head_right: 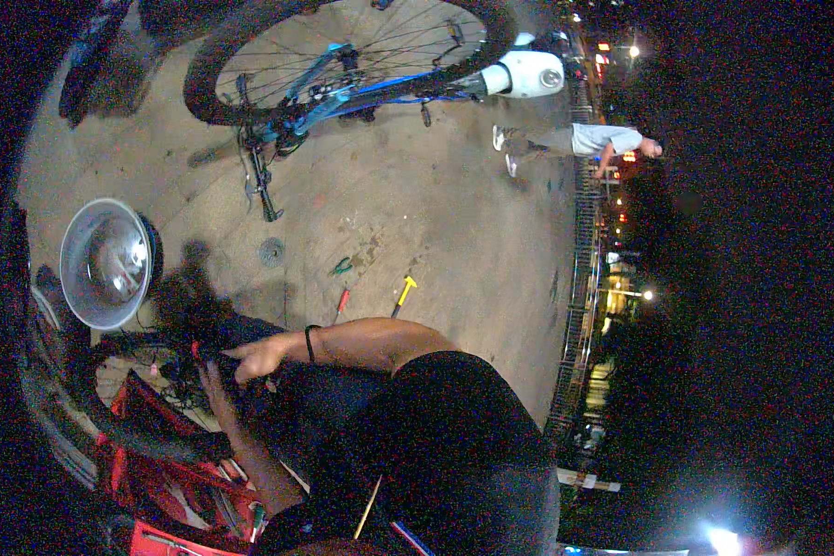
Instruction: The person removes the cassette from a bicycle wheel using a chain whip and wrench, then places the wheel on the floor and retrieves tools from a red toolbox. The person handles the wheel, cassette, and various tools throughout the sequence.
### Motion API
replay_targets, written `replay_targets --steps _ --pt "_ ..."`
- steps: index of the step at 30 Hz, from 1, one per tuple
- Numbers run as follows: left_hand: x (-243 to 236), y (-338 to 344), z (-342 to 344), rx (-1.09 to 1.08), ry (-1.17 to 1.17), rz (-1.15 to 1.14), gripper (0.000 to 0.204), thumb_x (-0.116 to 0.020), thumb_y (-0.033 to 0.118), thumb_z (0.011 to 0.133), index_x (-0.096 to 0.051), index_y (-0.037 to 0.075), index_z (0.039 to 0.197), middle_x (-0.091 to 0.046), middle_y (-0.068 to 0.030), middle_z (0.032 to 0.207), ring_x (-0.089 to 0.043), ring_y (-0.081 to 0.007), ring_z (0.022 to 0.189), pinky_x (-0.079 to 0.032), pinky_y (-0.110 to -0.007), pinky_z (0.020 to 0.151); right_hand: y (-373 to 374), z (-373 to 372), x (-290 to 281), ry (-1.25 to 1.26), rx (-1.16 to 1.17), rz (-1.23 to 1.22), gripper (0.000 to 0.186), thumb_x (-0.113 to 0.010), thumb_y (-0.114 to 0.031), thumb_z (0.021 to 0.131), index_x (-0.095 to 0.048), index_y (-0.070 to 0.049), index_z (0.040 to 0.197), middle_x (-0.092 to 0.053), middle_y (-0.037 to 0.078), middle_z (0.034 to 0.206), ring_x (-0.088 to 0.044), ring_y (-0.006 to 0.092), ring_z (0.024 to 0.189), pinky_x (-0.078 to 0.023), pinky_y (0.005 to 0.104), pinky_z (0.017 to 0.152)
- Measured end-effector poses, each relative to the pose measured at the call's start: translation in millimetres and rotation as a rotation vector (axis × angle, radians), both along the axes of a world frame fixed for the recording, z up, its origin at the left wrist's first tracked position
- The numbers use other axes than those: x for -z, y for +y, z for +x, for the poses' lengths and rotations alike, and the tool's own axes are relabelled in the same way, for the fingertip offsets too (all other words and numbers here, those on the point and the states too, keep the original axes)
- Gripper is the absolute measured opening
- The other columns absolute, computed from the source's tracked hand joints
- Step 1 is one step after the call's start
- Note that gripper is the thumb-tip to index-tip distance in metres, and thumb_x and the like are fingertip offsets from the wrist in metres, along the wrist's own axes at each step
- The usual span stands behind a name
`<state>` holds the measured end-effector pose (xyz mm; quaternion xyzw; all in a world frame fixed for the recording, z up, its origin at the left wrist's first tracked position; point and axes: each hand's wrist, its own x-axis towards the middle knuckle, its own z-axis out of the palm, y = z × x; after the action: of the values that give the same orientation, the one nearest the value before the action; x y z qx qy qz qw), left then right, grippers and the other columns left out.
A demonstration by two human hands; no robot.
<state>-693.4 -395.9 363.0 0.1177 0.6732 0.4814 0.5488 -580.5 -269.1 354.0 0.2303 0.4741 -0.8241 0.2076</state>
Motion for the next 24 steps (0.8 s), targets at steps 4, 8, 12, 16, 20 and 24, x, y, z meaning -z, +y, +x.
replay_targets --steps 4,8,12,16,20,24 --pt "-49.9 -24.2 -31.2 -0.202 -0.021 -0.133 0.056 -0.054 0.028 0.094 -0.036 -0.002 0.137 -0.04 -0.0208 0.139 -0.048 -0.0315 0.119 -0.042 -0.041 0.1 -6.2 -2.4 -6.4 -0.024 -0.001 0.042 0.081 -0.062 -0.015 0.075 -0.022 -0.003 0.144 -0.06 0.008 0.093 -0.056 0.0169 0.08 -0.048 0.0285 0.068" --pt "-99.8 -69.6 -65.9 -0.625 0.419 -0.196 0.055 -0.068 0.024 0.086 -0.047 -0.001 0.13 -0.054 -0.0198 0.125 -0.057 -0.0278 0.103 -0.048 -0.038 0.09 4.7 -20.6 -43.7 -0.224 0.007 -0.141 0.086 -0.065 -0.016 0.074 -0.02 -0.006 0.147 -0.062 0.007 0.095 -0.055 0.0176 0.086 -0.048 0.0275 0.073" --pt "-51.4 -126.2 -93.5 -0.516 0.809 -0.408 0.063 -0.073 0.024 0.083 -0.042 -0.004 0.13 -0.052 -0.0216 0.125 -0.055 -0.0299 0.106 -0.047 -0.04 0.093 -15.9 -23.0 -21.8 -0.261 0.092 -0.087 0.086 -0.066 -0.015 0.073 -0.022 -0.007 0.146 -0.062 0.008 0.101 -0.055 0.0174 0.087 -0.048 0.0289 0.073" --pt "-15.5 -100.8 -61.3 -0.319 0.832 -0.25 0.083 -0.074 0.02 0.081 -0.023 -0.004 0.141 -0.043 -0.0221 0.134 -0.05 -0.0327 0.115 -0.044 -0.041 0.098 -18.7 4.1 2.2 -0.276 0.017 0.151 0.085 -0.066 -0.017 0.072 -0.024 -0.005 0.145 -0.061 0.01 0.108 -0.055 0.0187 0.09 -0.048 0.0297 0.074" --pt "8.3 -101.5 -53.4 -0.435 0.927 -0.182 0.081 -0.075 0.014 0.079 -0.024 -0.006 0.139 -0.042 -0.0249 0.134 -0.049 -0.0349 0.116 -0.042 -0.042 0.098 -5.9 -2.2 -10.4 -0.285 -0.09 0.268 0.091 -0.065 -0.031 0.073 -0.02 0.001 0.145 -0.063 0.018 0.11 -0.06 0.0265 0.095 -0.049 0.036 0.078" --pt "3.4 -88.8 -67.6 -0.433 0.834 -0.22 0.08 -0.075 0.013 0.079 -0.025 -0.006 0.139 -0.043 -0.0247 0.133 -0.049 -0.0349 0.115 -0.041 -0.042 0.097 -17.8 27.3 13.2 -0.308 0.147 0.47 0.089 -0.062 -0.031 0.075 -0.02 0.004 0.145 -0.064 0.016 0.105 -0.06 0.0281 0.09 -0.049 0.0393 0.075"
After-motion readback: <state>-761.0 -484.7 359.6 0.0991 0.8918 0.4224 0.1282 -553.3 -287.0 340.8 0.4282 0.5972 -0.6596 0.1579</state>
